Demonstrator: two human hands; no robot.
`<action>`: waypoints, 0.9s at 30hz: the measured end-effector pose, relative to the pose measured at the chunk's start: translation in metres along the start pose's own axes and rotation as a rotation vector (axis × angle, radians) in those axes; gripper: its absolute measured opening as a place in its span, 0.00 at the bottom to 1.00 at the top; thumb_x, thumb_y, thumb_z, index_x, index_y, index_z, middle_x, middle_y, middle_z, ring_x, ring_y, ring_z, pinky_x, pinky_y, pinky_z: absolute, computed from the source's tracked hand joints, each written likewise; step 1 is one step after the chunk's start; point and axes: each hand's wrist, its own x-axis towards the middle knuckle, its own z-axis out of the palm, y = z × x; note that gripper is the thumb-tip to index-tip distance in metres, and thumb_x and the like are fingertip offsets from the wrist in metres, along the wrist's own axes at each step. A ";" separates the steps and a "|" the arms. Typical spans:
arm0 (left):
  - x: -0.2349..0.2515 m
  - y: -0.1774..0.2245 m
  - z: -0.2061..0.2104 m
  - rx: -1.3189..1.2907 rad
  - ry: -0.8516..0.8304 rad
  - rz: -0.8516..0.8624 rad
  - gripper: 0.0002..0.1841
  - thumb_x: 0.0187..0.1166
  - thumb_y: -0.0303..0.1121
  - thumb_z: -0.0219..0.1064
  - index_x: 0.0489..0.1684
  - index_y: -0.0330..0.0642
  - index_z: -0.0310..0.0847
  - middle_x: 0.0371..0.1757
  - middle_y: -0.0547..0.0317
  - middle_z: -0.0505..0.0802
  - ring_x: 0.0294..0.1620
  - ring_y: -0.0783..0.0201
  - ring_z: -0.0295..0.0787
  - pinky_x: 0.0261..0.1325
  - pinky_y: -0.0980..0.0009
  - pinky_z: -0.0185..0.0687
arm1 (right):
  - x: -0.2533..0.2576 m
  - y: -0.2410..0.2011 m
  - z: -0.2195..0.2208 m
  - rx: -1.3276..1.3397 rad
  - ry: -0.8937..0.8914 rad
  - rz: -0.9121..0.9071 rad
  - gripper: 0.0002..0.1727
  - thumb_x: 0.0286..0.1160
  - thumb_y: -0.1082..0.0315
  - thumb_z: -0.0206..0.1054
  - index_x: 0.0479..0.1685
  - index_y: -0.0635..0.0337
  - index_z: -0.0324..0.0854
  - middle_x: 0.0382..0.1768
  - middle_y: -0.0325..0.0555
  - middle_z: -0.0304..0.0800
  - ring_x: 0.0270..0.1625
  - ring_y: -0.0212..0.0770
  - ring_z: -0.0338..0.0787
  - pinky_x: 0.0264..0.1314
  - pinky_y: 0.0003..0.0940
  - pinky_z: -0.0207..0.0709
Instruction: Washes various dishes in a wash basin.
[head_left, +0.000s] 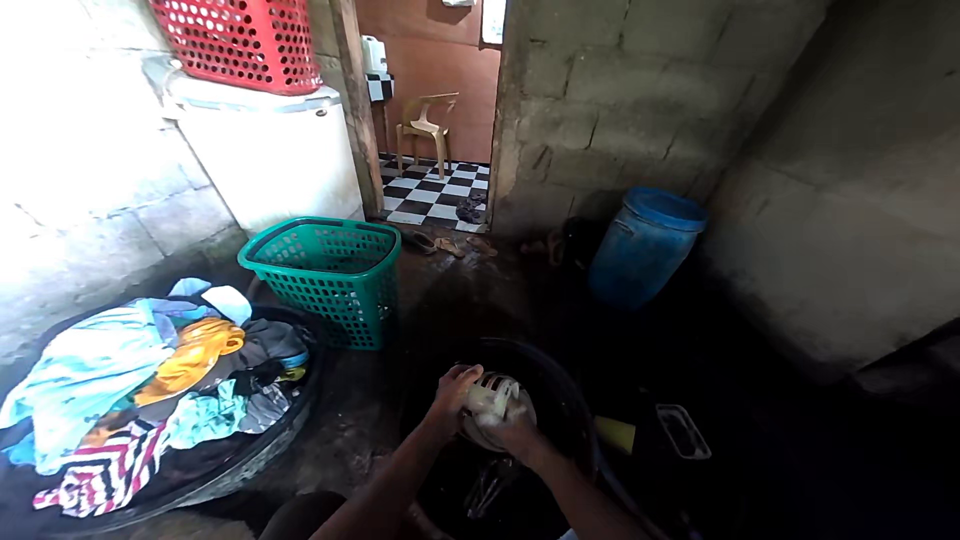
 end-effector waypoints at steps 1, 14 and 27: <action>-0.003 -0.003 0.003 -0.010 0.014 -0.017 0.17 0.86 0.37 0.63 0.61 0.32 0.77 0.45 0.47 0.88 0.41 0.60 0.86 0.46 0.60 0.85 | 0.002 -0.010 -0.004 0.160 0.032 0.157 0.33 0.66 0.77 0.76 0.73 0.77 0.70 0.62 0.62 0.85 0.63 0.42 0.86 0.70 0.35 0.79; -0.005 -0.032 -0.016 -0.316 -0.907 -0.191 0.32 0.57 0.57 0.83 0.60 0.56 0.84 0.47 0.58 0.96 0.45 0.61 0.96 0.45 0.62 0.94 | 0.025 -0.005 -0.035 0.595 0.207 0.071 0.12 0.79 0.73 0.58 0.55 0.68 0.79 0.43 0.45 0.91 0.47 0.32 0.90 0.54 0.31 0.86; -0.005 -0.015 0.003 -0.490 -0.405 -0.016 0.41 0.68 0.42 0.68 0.84 0.52 0.49 0.45 0.49 0.93 0.40 0.55 0.95 0.39 0.60 0.93 | 0.010 -0.039 -0.038 0.169 0.383 -0.336 0.22 0.73 0.73 0.65 0.63 0.79 0.78 0.56 0.54 0.90 0.58 0.34 0.90 0.64 0.32 0.84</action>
